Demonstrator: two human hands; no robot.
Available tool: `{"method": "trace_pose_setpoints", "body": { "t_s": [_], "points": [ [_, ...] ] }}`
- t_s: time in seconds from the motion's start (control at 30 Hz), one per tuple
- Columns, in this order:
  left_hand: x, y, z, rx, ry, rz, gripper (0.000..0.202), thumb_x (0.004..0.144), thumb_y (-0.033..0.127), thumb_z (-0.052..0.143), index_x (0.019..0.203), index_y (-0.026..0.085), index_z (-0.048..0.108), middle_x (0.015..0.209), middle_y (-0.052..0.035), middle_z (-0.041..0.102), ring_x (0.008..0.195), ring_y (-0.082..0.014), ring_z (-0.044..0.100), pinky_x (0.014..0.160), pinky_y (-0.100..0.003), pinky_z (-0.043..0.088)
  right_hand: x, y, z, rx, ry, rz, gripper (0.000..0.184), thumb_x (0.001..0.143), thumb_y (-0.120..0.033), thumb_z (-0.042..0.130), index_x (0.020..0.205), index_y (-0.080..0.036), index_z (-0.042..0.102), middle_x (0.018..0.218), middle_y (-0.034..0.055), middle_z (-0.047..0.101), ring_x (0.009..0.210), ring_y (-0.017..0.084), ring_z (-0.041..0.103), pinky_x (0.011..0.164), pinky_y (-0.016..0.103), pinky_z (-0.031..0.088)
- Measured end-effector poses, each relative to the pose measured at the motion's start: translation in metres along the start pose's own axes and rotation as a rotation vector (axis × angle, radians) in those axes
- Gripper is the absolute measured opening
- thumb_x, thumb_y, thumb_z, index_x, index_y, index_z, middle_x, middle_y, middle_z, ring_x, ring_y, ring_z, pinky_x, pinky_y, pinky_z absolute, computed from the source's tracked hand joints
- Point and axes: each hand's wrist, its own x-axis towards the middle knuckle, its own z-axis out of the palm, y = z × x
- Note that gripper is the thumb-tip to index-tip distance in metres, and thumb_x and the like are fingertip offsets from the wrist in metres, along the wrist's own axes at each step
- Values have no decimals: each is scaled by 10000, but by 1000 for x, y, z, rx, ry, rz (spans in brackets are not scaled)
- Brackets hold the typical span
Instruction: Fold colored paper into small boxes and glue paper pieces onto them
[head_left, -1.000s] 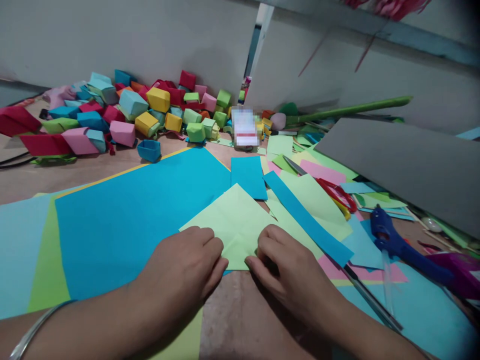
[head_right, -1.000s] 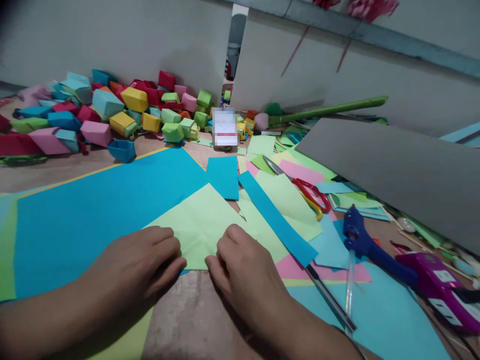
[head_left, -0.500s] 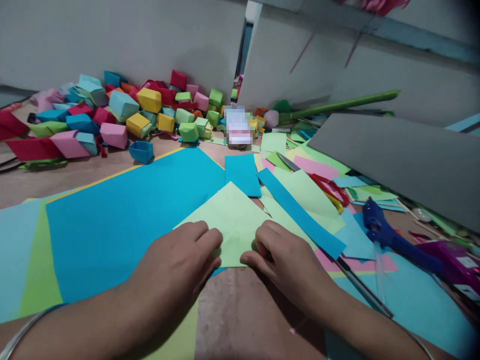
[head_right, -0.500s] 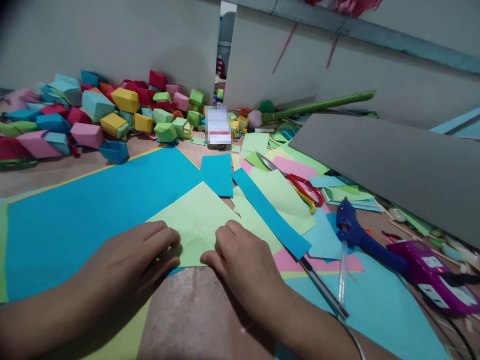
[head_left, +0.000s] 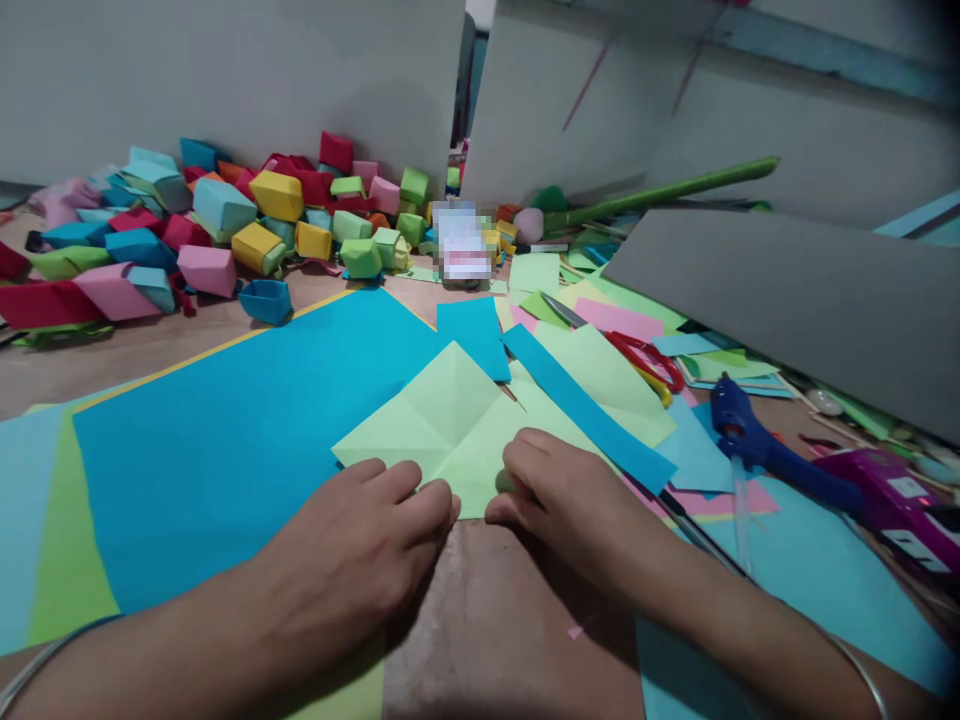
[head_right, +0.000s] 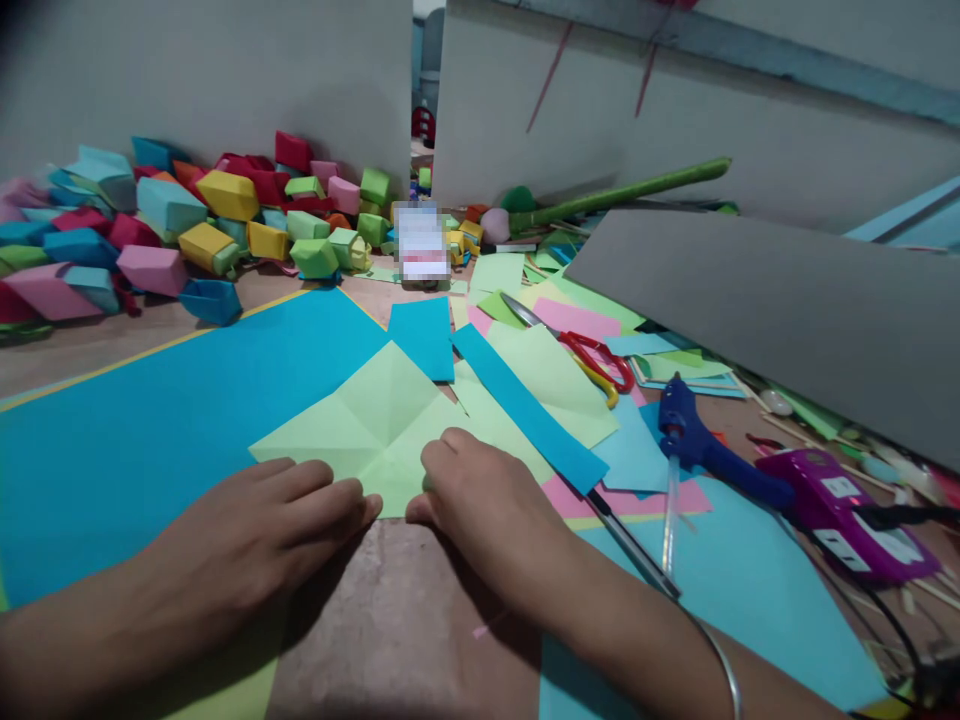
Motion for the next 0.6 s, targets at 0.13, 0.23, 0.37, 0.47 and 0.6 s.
{"method": "trace_pose_setpoints", "body": {
  "t_s": [0.13, 0.23, 0.37, 0.47, 0.6],
  "points": [
    [1, 2, -3, 20, -57, 7, 219, 913, 174, 521, 1107, 172, 624, 877, -37, 596, 691, -215, 446, 538, -385, 244, 0, 8, -12, 67, -71, 5, 394, 746, -155, 708, 600, -194, 344, 669, -41, 453, 563, 88, 375, 509, 231, 257],
    [6, 5, -6, -35, -58, -41, 373, 932, 382, 517, 1284, 259, 516, 892, -29, 589, 703, -218, 458, 559, -369, 254, 0, 9, -16, 65, -86, 32, 412, 739, -143, 712, 585, -192, 333, 654, -44, 443, 540, 79, 347, 491, 226, 238],
    [10, 9, -9, -77, -43, -73, 540, 887, 612, 450, 1327, 301, 490, 872, -32, 595, 714, -211, 470, 580, -357, 258, 1, 11, -13, 68, -67, 8, 396, 742, -145, 703, 585, -189, 342, 658, -43, 444, 551, 78, 359, 500, 225, 245],
    [4, 12, -14, -37, -54, -85, 426, 919, 525, 479, 1206, 231, 592, 834, -32, 608, 734, -223, 489, 596, -373, 257, 0, 12, -12, 85, -57, -11, 388, 749, -169, 711, 593, -189, 356, 669, -39, 459, 561, 81, 376, 502, 226, 254],
    [-11, 19, -23, 12, -95, -160, 254, 863, 437, 620, 849, 189, 677, 695, -13, 613, 621, -214, 464, 575, -383, 245, 0, 12, -14, 98, -89, 21, 441, 739, -183, 749, 580, -193, 338, 666, -34, 472, 544, 82, 369, 488, 228, 261]
  ]
}}
